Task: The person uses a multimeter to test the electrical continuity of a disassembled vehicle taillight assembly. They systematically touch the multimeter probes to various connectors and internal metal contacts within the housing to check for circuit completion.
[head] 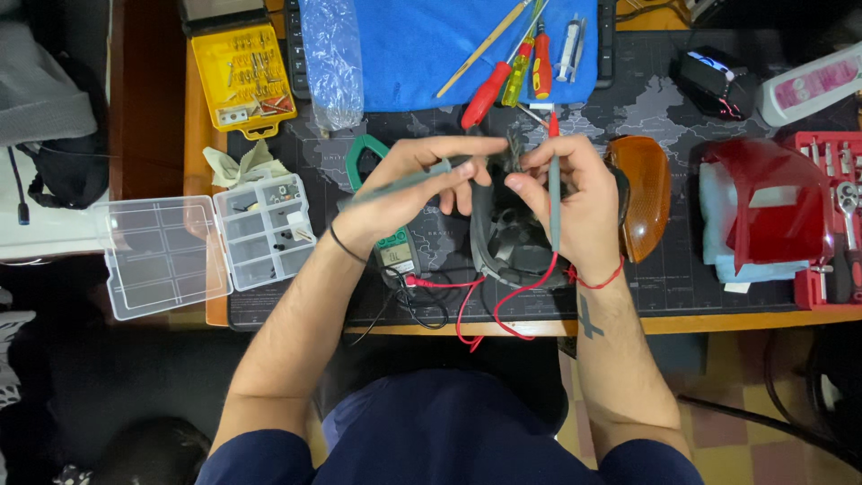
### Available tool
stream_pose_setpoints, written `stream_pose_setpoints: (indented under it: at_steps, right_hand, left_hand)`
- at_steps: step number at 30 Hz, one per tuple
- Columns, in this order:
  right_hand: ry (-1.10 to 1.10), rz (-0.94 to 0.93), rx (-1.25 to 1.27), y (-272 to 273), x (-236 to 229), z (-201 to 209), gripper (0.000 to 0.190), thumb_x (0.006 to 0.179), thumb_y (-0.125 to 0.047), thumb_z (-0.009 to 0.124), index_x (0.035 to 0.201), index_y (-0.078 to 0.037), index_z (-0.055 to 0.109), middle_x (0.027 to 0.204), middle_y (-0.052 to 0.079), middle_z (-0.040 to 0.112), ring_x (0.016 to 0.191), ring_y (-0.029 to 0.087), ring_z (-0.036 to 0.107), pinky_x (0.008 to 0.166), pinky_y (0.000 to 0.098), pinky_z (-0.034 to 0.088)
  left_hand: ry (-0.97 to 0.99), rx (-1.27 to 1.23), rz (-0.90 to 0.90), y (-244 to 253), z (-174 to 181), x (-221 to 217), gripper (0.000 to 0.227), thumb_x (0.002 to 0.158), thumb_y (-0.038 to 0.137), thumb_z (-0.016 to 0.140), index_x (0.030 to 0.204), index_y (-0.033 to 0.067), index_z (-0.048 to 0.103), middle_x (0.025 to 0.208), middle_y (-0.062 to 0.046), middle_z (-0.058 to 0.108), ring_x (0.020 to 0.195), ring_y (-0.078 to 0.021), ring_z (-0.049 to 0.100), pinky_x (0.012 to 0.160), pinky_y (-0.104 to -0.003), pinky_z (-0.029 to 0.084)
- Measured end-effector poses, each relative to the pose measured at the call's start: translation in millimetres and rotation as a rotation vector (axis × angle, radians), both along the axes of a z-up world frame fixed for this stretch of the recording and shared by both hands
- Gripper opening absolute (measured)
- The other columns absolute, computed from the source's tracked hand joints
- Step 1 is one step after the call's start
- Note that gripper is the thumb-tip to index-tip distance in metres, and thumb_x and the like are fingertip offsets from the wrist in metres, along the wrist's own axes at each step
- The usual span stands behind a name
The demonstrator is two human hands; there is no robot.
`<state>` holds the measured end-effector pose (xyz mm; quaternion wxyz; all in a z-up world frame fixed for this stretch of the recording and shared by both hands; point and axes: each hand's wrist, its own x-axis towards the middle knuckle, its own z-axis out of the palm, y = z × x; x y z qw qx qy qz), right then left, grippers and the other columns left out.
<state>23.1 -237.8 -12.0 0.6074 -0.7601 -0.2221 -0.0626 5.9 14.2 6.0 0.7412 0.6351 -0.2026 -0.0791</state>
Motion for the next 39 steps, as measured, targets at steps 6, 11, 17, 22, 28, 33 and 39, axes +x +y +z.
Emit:
stream_pose_setpoints:
  at_steps: [6,11,17,22,28,33,39]
  right_hand:
    - [-0.015,-0.013,0.004,-1.4,0.3,-0.5,0.028,0.104,-0.007,0.091,0.116,0.0,0.067,0.099,0.017,0.076,0.091,0.018,0.075,0.085,0.0378,0.062]
    - [-0.138,-0.044,-0.098,9.3,-1.9,11.4,0.025,0.104,-0.009,0.092,0.113,-0.002,0.07,0.093,0.015,0.075,0.088,0.026,0.077,0.084,0.0417,0.061]
    - [-0.311,-0.103,-0.18,23.2,-8.8,33.1,0.026,0.101,-0.011,0.095,0.114,-0.007,0.074,0.111,0.01,0.082,0.103,0.03,0.076,0.093,0.0441,0.06]
    - [-0.523,0.044,-0.144,36.7,-13.2,42.2,0.012,0.102,-0.009,0.09,0.107,-0.01,0.078,0.115,0.009,0.085,0.111,0.037,0.076,0.1,0.0489,0.059]
    - [-0.75,0.041,-0.226,36.4,-10.8,19.0,0.012,0.103,-0.008,0.084,0.101,-0.02,0.085,0.098,0.002,0.08,0.093,0.028,0.07,0.091,0.0427,0.059]
    - [-0.876,0.069,-0.311,18.5,-3.8,5.2,0.02,0.114,-0.015,0.07,0.102,-0.018,0.086,0.093,0.005,0.075,0.094,0.031,0.075,0.081,0.0441,0.06]
    - [-0.909,0.07,-0.333,31.5,-12.6,27.6,0.022,0.115,-0.012,0.067,0.101,-0.017,0.084,0.09,0.003,0.074,0.096,0.028,0.079,0.08,0.0411,0.063]
  left_hand:
    - [0.196,-0.105,0.034,-1.8,-3.3,2.9,0.03,0.112,0.0,0.053,0.134,-0.004,0.073,0.101,-0.018,0.075,0.072,-0.0192,0.075,0.063,-0.029,0.061]
    - [0.123,-0.061,0.18,-6.6,-44.2,16.1,0.03,0.106,-0.001,0.05,0.112,0.0011,0.079,0.087,-0.013,0.07,0.063,-0.0192,0.073,0.053,-0.027,0.057]
    - [-0.147,0.195,0.366,-14.4,-25.9,7.0,0.028,0.101,-0.004,0.057,0.104,0.007,0.082,0.088,-0.011,0.077,0.065,-0.0195,0.079,0.054,-0.027,0.061]
    - [-0.483,0.17,0.305,-18.5,-28.6,3.0,0.024,0.104,0.004,0.064,0.12,0.007,0.081,0.099,-0.011,0.074,0.087,-0.0309,0.076,0.08,-0.037,0.061]
    - [-0.453,0.012,0.316,-34.9,7.3,-17.5,0.031,0.107,-0.003,0.072,0.138,0.0021,0.075,0.12,-0.025,0.078,0.114,-0.0384,0.078,0.104,-0.051,0.063]
    - [0.215,-0.139,0.048,-11.4,-17.4,-1.9,0.041,0.114,0.024,0.057,0.149,0.0036,0.063,0.09,-0.016,0.075,0.068,-0.0214,0.079,0.058,-0.03,0.069]
    - [0.353,-0.081,0.011,1.3,-20.4,1.6,0.041,0.104,0.026,0.073,0.134,-0.001,0.069,0.093,-0.009,0.076,0.079,-0.0186,0.083,0.065,-0.029,0.069]
